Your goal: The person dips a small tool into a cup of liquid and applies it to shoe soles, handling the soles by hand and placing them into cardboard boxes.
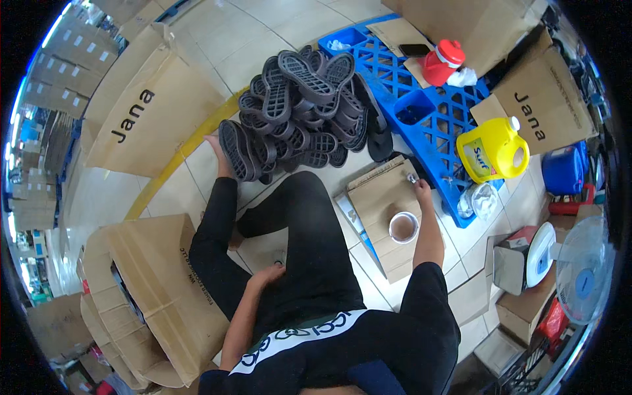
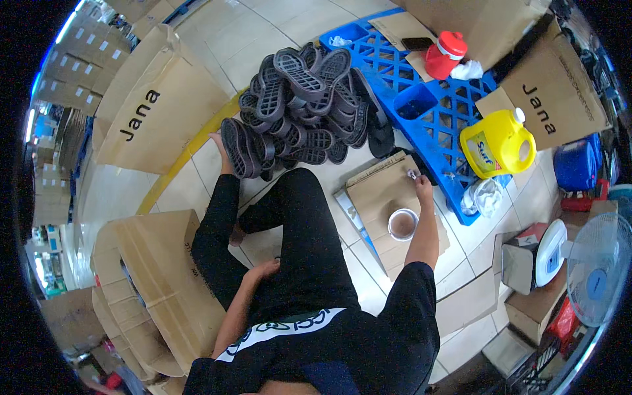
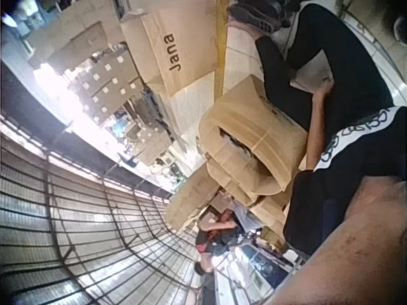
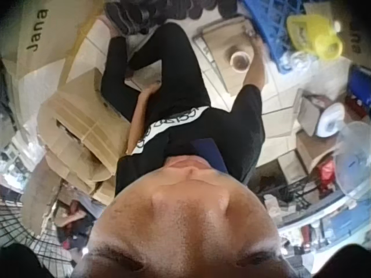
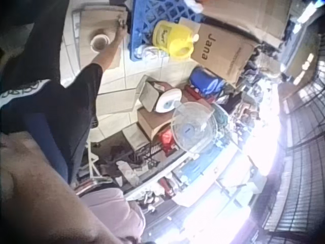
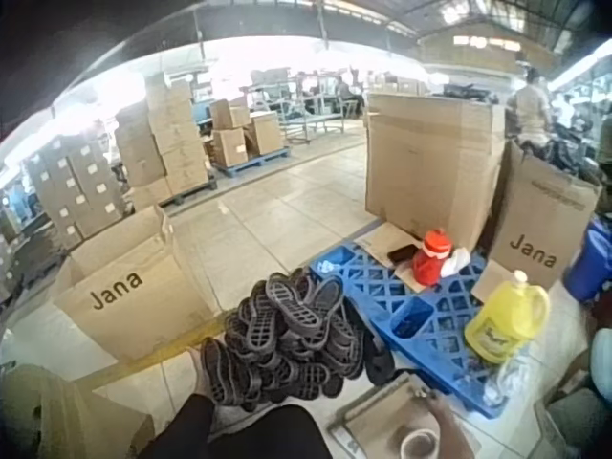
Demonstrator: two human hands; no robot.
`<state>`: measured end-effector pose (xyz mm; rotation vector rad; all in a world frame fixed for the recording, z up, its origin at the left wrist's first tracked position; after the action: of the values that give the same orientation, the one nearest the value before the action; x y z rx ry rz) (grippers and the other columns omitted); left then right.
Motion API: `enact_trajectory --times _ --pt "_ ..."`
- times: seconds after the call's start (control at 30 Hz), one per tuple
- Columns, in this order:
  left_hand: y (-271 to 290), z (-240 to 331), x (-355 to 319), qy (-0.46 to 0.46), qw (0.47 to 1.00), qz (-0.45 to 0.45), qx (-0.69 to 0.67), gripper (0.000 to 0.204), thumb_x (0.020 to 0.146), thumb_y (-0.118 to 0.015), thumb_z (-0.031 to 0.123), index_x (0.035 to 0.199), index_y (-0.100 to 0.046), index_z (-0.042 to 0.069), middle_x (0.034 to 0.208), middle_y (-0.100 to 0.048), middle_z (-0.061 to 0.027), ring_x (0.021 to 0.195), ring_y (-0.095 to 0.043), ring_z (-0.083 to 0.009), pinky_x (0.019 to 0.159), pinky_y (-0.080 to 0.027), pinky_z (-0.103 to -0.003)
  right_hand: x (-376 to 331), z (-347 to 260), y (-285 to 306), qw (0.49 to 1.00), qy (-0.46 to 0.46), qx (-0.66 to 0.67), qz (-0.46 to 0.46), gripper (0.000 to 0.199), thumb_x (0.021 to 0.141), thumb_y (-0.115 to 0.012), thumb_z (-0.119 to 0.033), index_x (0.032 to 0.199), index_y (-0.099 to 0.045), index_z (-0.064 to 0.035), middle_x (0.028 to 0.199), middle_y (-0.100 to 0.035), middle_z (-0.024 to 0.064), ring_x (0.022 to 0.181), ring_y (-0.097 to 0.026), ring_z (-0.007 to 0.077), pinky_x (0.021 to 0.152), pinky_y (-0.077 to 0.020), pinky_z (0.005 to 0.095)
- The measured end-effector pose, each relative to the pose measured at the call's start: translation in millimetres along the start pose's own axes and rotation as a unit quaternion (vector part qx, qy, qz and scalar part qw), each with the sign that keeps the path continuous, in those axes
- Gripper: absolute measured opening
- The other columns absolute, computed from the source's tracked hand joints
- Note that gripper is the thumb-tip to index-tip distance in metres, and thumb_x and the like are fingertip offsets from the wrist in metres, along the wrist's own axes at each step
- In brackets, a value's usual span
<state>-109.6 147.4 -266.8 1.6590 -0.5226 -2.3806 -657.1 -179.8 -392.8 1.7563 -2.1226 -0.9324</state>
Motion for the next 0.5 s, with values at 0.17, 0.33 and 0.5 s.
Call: enact_trajectory --times 0.17,0.33,0.5 --pt "2 -17 -5 0.092 0.977 0.013 -0.194 0.034 0.095 -0.031 0.023 0.115 -0.052 0.006 0.123 -0.053 -0.0213 0.114 -0.053 -0.0344 0.092 -0.043 -0.044 -6 -42 -13 0.994 0.081 -0.067 0.016 0.020 0.086 -0.056 -0.024 0.089 -0.061 -0.0054 0.076 -0.060 0.0176 0.069 -0.057 0.0291 0.065 -0.0451 0.0393" --pt "-36 -51 31 0.088 0.959 0.036 -0.267 0.043 0.096 -0.027 0.028 0.119 -0.053 0.004 0.129 -0.050 -0.0223 0.116 -0.051 -0.0360 0.099 -0.037 -0.043 -24 -68 -34 0.996 0.058 -0.069 -0.027 0.021 0.084 -0.056 -0.024 0.091 -0.061 -0.0045 0.083 -0.063 0.0203 0.079 -0.062 0.0336 0.071 -0.0469 0.0405" --pt "26 13 -32 -0.230 0.898 0.142 -0.347 0.051 0.095 -0.031 0.034 0.135 -0.044 0.005 0.126 -0.056 -0.0106 0.113 -0.054 -0.0262 0.100 -0.037 -0.036 -39 -81 -35 0.983 0.132 -0.120 -0.051 0.019 0.086 -0.057 -0.019 0.091 -0.060 -0.0015 0.091 -0.062 0.0206 0.090 -0.060 0.0352 0.078 -0.0466 0.0403"
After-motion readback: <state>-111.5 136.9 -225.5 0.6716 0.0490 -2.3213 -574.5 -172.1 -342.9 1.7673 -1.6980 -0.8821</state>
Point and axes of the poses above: each hand's wrist, its own x-axis towards the middle knuckle, its own y-axis out of the back of the hand, z = x × y, the point moved 10 cm from there along x, towards the middle knuckle
